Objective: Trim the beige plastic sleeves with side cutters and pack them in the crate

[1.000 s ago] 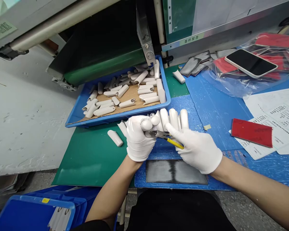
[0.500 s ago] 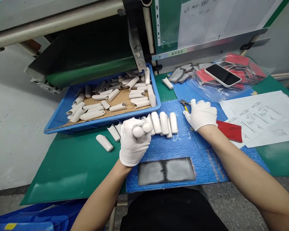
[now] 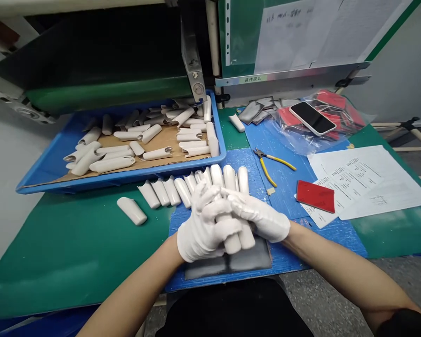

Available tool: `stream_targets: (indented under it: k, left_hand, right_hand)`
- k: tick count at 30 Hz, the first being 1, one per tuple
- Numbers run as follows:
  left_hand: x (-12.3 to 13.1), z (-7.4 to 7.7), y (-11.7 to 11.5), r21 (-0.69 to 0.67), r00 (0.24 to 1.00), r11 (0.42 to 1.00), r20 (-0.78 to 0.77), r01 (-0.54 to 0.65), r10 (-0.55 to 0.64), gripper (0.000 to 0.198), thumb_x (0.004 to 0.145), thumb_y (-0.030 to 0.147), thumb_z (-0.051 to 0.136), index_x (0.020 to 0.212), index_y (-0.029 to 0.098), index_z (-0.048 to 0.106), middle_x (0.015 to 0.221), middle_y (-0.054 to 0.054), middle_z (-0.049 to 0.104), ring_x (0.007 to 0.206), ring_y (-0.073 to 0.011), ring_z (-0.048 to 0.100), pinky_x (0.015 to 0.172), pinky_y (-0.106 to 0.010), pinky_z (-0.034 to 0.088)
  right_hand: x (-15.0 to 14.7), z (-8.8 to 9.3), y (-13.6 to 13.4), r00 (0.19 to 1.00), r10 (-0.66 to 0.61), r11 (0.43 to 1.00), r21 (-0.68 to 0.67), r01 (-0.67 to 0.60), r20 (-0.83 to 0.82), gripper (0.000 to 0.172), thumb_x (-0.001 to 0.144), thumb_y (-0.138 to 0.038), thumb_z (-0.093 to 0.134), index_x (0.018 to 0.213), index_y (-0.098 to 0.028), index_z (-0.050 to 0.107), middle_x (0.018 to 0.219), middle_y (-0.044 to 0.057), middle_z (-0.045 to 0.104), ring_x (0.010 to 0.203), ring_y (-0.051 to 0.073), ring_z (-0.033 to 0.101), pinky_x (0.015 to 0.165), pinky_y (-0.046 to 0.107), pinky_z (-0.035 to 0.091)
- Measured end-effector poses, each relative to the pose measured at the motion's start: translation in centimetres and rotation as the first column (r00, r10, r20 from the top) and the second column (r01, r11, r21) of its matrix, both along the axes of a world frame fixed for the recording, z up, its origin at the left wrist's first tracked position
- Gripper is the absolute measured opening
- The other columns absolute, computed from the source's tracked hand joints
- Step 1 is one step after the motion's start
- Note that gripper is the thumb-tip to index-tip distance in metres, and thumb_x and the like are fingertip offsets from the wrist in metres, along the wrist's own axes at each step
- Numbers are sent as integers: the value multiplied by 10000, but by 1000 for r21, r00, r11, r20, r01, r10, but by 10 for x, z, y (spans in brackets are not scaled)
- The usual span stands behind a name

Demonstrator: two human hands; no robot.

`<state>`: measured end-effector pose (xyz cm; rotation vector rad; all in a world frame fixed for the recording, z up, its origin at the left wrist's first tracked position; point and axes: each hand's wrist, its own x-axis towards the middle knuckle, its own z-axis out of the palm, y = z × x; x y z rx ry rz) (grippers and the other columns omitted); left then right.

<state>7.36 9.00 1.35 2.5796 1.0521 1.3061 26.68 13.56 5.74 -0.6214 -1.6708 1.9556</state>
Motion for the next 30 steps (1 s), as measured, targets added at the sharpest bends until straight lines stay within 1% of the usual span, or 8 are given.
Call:
stream_targets:
  k: [3,7,11,13,16,21,26,30]
  left_hand:
    - [3,6,1,-101,987,983,-22,153,-156,719,767,698,810,1286,262,571,1602,-210,431,1536,-482,388,1216,-700,351]
    - [10,1,-2,-188,989,979,136,80,-55,371,971,357,667,1293,250,515,1668,-230,395,1547,-424,439,1204,-676,406]
    - [20,-7,-7,-348,908,937,386,-21,164,747,994,211,646,1622,326,257,1687,-183,409,1570,-339,441,1260,-619,414]
    - [21,-4,-9,-569,877,816,439,100,198,777,1021,257,637,1672,335,220,1732,-160,359,1604,-318,387,1296,-585,392]
    - [18,6,-8,-731,826,648,489,212,281,583,1020,329,666,1553,280,438,1602,-150,540,1503,-306,530,1263,-549,462]
    - [13,20,0,-688,689,703,599,181,409,453,871,369,859,1199,269,562,1240,-82,716,1150,-243,727,990,-422,659]
    - [11,30,1,-769,741,621,505,153,443,484,755,276,928,973,244,498,876,26,659,762,-153,686,674,-302,638]
    - [9,34,2,-763,782,644,431,50,450,519,694,208,927,931,234,466,834,56,611,746,-134,659,678,-282,609]
  right_hand:
    - [3,-5,3,989,-148,988,-39,149,24,791,968,-725,632,1634,-324,482,1724,15,403,1632,276,287,1340,502,280]
    - [2,-12,0,930,-361,931,-23,363,64,1000,844,-665,826,1674,-298,406,1793,12,228,1681,255,45,1374,505,111]
    - [-1,-17,0,879,-475,879,69,472,31,863,810,-583,877,1553,-263,577,1649,69,513,1600,297,353,1352,518,247]
    - [-1,-20,1,843,-534,843,121,524,64,675,817,-540,870,1404,-260,687,1462,80,682,1401,313,594,1248,517,437]
    - [1,-22,1,795,-593,799,216,561,128,443,852,-503,817,1202,-239,750,1153,53,794,1055,274,742,1005,460,602]
    - [0,-18,-6,800,-582,791,328,516,146,366,824,-358,819,1170,-267,748,1084,17,794,979,243,741,915,413,615]
    - [2,-17,-8,813,-564,793,373,482,147,269,881,-400,789,1103,-252,756,1108,36,760,1027,250,718,953,438,585]
    - [6,-18,-8,840,-530,785,440,435,114,277,955,-441,726,1173,-273,755,1163,45,747,1088,263,699,1011,474,570]
